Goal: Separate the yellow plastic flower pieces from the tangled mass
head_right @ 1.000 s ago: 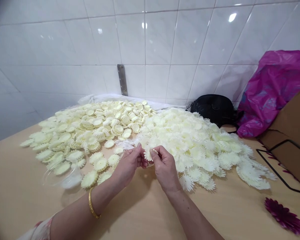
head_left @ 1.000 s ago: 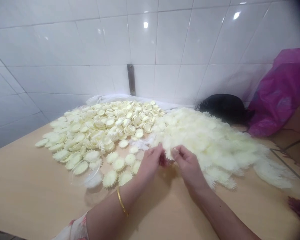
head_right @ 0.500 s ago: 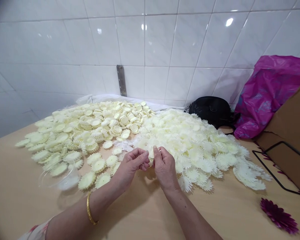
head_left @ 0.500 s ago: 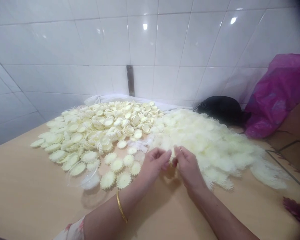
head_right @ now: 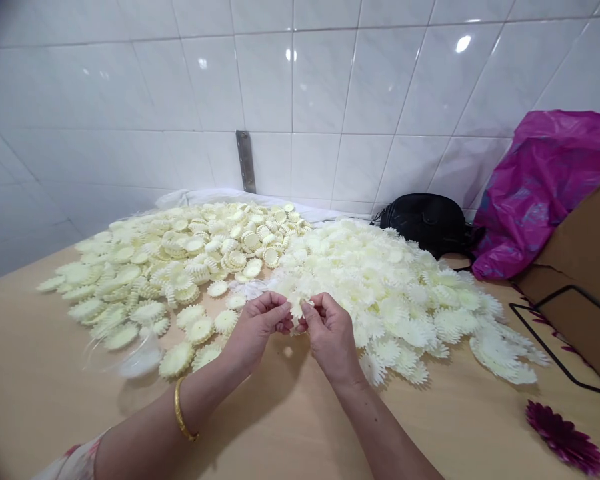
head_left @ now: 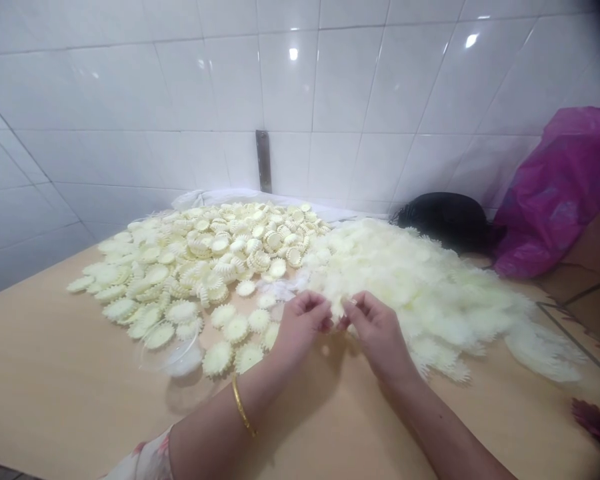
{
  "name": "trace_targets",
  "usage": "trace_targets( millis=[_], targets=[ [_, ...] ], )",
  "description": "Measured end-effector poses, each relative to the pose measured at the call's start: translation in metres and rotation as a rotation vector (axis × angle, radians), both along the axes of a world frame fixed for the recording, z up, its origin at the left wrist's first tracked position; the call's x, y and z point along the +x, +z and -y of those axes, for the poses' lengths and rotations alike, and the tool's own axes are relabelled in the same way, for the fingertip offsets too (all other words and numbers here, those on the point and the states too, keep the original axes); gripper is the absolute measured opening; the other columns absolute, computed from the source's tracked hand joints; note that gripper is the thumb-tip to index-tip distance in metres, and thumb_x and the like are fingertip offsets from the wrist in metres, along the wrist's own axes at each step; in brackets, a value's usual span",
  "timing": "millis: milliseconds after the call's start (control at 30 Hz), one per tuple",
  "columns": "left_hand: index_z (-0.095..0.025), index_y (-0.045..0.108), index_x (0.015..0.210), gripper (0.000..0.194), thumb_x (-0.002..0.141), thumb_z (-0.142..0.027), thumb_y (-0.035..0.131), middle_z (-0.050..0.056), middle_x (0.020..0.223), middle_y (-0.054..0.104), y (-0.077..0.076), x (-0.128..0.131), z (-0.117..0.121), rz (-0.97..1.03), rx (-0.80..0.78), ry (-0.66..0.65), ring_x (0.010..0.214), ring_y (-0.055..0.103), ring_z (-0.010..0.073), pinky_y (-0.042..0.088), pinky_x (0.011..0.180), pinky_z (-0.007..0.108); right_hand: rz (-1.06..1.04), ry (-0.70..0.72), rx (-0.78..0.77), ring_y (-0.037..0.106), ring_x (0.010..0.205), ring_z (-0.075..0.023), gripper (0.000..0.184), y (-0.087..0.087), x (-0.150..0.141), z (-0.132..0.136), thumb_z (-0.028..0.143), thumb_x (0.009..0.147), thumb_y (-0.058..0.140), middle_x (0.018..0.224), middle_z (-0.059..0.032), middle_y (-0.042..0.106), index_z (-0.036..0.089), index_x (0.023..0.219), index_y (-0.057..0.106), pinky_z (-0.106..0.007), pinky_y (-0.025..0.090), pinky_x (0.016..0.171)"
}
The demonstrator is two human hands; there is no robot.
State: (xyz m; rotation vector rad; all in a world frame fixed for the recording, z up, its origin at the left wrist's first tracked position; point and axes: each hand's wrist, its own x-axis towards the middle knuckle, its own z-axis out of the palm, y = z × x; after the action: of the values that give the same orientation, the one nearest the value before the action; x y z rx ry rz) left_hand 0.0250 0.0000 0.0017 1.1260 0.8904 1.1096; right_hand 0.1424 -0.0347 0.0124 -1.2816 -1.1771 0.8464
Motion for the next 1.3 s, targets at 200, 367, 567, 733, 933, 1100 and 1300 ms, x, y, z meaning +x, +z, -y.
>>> trace_targets(
  millis=[200, 367, 567, 733, 933, 1100, 1300],
  targets=[
    [-0.014, 0.055, 0.060, 0.030, 0.071, -0.041, 0.059, 0.000, 0.057, 0.052, 0.009, -0.001, 0.005, -0.003, 0.028, -0.024, 0.053, 0.047, 0.0083, 0.038, 0.055, 0.023, 0.468, -0.268, 0.197, 0.050, 0.052, -0.0132, 0.018, -0.005, 0.005, 0.000, 0.032, 0.079, 0.048, 0.056, 0.0015, 0.052, 0.019, 0.066, 0.048, -0.025, 0.039, 0.052],
    [-0.013, 0.063, 0.071, 0.026, 0.068, -0.038, 0.063, 0.004, 0.068, 0.058, 0.010, -0.002, 0.004, 0.109, -0.088, -0.114, 0.064, 0.053, 0.0106, 0.042, 0.062, 0.024, 0.728, -0.138, 0.404, 0.054, 0.075, -0.0191, 0.016, -0.008, 0.001, 0.004, 0.014, 0.077, 0.043, 0.077, -0.0052, 0.059, 0.019, 0.082, 0.057, -0.032, 0.041, 0.068],
    [-0.012, 0.058, 0.063, 0.011, 0.064, -0.021, 0.065, 0.001, 0.057, 0.055, 0.008, -0.005, -0.002, 0.179, -0.140, -0.083, 0.054, 0.051, 0.0092, 0.040, 0.058, 0.024, 0.319, 0.018, 0.245, 0.058, 0.077, -0.0183, 0.019, -0.003, 0.002, 0.004, 0.028, 0.077, 0.053, 0.082, -0.0040, 0.061, 0.019, 0.093, 0.058, -0.031, 0.046, 0.070],
    [-0.013, 0.054, 0.061, 0.012, 0.066, -0.019, 0.063, 0.000, 0.053, 0.053, 0.012, -0.003, 0.004, 0.128, -0.072, -0.138, 0.052, 0.049, 0.0082, 0.037, 0.057, 0.023, -0.096, 0.083, 0.024, 0.057, 0.072, -0.0153, 0.030, -0.005, 0.007, -0.003, 0.039, 0.072, 0.060, 0.077, -0.0016, 0.060, 0.018, 0.094, 0.060, -0.028, 0.047, 0.067],
    [-0.013, 0.055, 0.068, 0.016, 0.063, -0.023, 0.066, 0.001, 0.061, 0.055, 0.013, -0.002, 0.004, 0.242, -0.234, -0.163, 0.057, 0.054, 0.0110, 0.041, 0.058, 0.025, -0.020, 0.040, 0.051, 0.056, 0.078, -0.0168, 0.030, -0.003, 0.006, -0.001, 0.033, 0.069, 0.063, 0.084, -0.0037, 0.060, 0.017, 0.094, 0.059, -0.029, 0.046, 0.069],
    [-0.013, 0.058, 0.076, 0.024, 0.061, -0.026, 0.070, 0.001, 0.067, 0.056, 0.009, -0.002, 0.001, 0.234, -0.301, -0.141, 0.055, 0.050, 0.0075, 0.037, 0.053, 0.021, 0.135, 0.045, 0.131, 0.056, 0.080, -0.0173, 0.027, -0.002, 0.004, 0.003, 0.031, 0.073, 0.058, 0.084, -0.0041, 0.058, 0.018, 0.096, 0.058, -0.031, 0.046, 0.073],
    [-0.012, 0.054, 0.060, 0.021, 0.058, -0.025, 0.071, -0.003, 0.053, 0.047, 0.007, -0.001, -0.001, 0.187, -0.239, -0.094, 0.047, 0.042, 0.0052, 0.031, 0.050, 0.020, -0.021, 0.022, 0.109, 0.057, 0.075, -0.0162, 0.023, -0.003, 0.006, -0.001, 0.032, 0.070, 0.061, 0.078, -0.0028, 0.060, 0.018, 0.090, 0.060, -0.029, 0.048, 0.069]
  ],
)
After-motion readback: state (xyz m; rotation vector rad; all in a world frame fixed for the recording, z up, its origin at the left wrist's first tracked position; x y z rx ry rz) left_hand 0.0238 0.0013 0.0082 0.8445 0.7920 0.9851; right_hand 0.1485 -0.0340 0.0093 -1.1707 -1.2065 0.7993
